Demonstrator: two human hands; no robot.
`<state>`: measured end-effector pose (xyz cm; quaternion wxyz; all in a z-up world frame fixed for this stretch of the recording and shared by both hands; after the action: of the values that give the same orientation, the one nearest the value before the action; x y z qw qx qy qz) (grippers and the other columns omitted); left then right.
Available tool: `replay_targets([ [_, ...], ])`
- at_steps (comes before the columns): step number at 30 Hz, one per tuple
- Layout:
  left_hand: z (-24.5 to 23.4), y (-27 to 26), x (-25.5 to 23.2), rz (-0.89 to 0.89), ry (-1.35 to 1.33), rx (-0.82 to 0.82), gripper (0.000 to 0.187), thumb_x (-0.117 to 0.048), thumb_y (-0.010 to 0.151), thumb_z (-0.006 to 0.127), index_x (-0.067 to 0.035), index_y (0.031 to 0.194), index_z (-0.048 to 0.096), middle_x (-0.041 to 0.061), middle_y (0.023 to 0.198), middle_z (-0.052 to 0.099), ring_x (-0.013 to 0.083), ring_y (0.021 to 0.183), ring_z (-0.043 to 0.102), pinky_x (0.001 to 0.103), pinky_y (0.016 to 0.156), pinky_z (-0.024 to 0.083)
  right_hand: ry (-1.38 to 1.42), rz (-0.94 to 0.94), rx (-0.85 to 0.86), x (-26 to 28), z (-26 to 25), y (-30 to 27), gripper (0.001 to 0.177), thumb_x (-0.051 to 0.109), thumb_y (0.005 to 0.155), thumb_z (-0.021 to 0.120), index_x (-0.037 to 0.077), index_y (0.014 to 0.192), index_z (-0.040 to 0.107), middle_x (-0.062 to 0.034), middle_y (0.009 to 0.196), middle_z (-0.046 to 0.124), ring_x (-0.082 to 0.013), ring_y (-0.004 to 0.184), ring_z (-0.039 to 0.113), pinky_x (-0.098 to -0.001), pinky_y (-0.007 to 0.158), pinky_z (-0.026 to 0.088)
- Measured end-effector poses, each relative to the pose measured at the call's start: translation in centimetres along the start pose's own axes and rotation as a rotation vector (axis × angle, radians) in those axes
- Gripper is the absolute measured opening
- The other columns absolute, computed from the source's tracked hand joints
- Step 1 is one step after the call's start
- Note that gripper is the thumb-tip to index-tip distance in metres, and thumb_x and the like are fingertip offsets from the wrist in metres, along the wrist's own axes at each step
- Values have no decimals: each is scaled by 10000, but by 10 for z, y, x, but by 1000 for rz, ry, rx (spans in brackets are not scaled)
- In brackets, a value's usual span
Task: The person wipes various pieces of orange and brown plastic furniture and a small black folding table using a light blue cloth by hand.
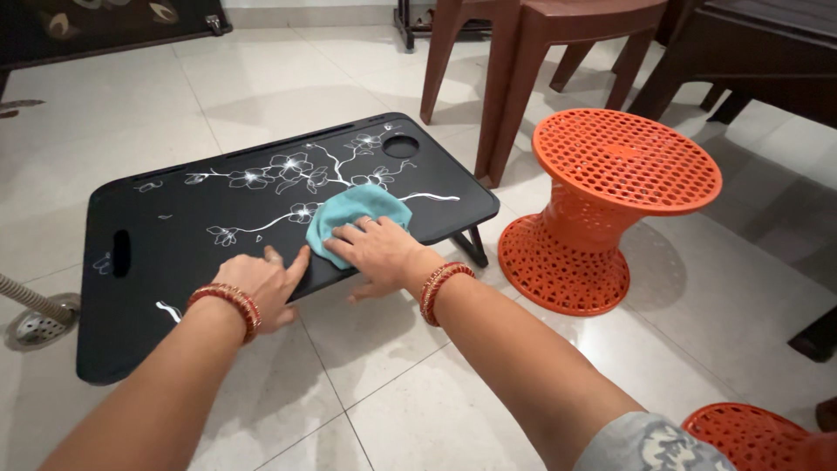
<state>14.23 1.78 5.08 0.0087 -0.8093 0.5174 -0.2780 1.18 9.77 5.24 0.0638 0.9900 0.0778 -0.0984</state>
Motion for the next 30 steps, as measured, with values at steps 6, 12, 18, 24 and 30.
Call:
replay_targets([
  [6,-19,24,-14,-22,9,-37,950,-616,892,641,-62,1583,297,195,1249,687,295,965,733,416,764,624,37,11,51,-8,1,-11,1003,381,628,931,224,1489,440,-45,1433,514,-309,1284,516,-458,999,462],
  [12,-36,64,-37,19,-38,-70,778,-687,908,591,-43,1343,582,125,1122,776,263,994,746,403,837,582,29,50,100,-37,9,-40,935,258,640,877,231,1468,443,-16,1418,521,-279,1286,513,-441,978,470],
  [18,-44,104,-71,-55,-122,-124,670,-248,1040,428,-210,1659,176,338,1559,390,457,1162,680,496,907,601,-142,156,-167,-70,15,-83,419,106,883,648,186,1290,589,-40,1161,640,-267,1040,644,-428,796,527],
  [24,-30,108,-89,-280,-696,198,583,-325,1085,151,-309,1654,31,171,1695,107,398,1566,157,599,1199,284,-137,386,-210,-61,12,-85,332,201,739,740,88,1032,635,-98,965,637,-298,837,661,-433,590,548],
  [30,-1,155,-121,-29,-361,51,649,-137,1039,220,-104,1654,12,302,1543,412,493,1510,264,565,1189,332,-210,399,-20,-64,32,-70,253,150,787,718,84,1015,629,-111,961,670,-279,811,716,-394,599,577],
])
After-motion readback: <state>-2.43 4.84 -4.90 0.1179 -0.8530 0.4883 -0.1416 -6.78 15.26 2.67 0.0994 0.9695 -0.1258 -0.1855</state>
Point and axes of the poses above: each hand's wrist, its own y-axis towards the middle knuckle, its own z-axis out of the palm, x = y × z, the point moved 6 cm from there along y, towards the middle knuckle
